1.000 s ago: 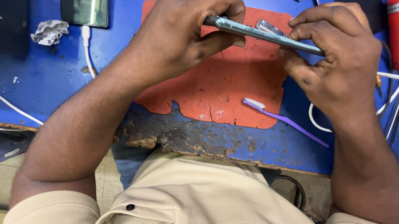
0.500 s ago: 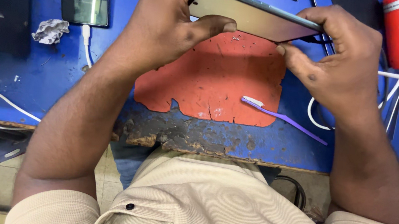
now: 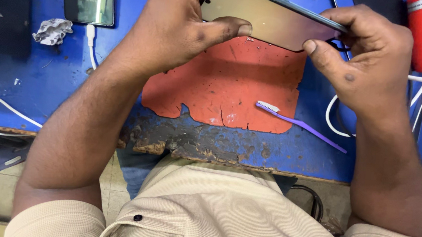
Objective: The person works on a disassembled smartphone, using tweezers and a screwdriver to adjust internal components and connectors. They connect a charging cable, observe the charging indicator on the screen, and continue manipulating internal parts with tools.
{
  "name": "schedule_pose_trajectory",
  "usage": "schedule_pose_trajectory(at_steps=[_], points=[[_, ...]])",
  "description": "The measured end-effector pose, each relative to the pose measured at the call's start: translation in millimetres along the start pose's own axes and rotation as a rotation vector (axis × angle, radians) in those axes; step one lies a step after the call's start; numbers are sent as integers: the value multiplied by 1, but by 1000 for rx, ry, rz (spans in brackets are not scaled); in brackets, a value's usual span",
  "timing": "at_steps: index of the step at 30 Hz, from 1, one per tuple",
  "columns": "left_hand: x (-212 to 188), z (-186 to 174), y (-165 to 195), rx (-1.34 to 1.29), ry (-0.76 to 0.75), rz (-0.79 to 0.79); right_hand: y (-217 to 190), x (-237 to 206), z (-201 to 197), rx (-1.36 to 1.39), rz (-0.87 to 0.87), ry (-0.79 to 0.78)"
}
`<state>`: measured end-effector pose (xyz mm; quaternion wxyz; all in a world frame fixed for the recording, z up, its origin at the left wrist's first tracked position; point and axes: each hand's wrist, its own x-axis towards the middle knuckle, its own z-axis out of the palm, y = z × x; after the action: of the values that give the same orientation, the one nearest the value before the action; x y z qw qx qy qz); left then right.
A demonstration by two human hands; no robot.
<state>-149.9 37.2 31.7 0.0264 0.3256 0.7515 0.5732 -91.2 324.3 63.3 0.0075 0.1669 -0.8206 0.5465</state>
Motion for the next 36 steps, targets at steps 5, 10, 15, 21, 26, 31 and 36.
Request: schedule_pose_trajectory(at_steps=[5,10,15,21,26,31,36], points=[[0,0,-3,32,-5,18,1,0,0,-41,6,28],[0,-1,2,-12,-8,67,1,-2,-1,-40,46,53],[2,-1,6,0,-11,7,3,-2,-2,-15,11,42],[1,0,-1,-38,11,-51,7,-5,-1,-102,-14,75],[4,-4,-4,97,2,-16,3,-7,0,-343,-215,66],[4,-22,6,9,-106,148,-5,-6,6,-414,-297,78],[6,-36,24,-106,-75,17,-7,-2,9,-435,-336,45]])
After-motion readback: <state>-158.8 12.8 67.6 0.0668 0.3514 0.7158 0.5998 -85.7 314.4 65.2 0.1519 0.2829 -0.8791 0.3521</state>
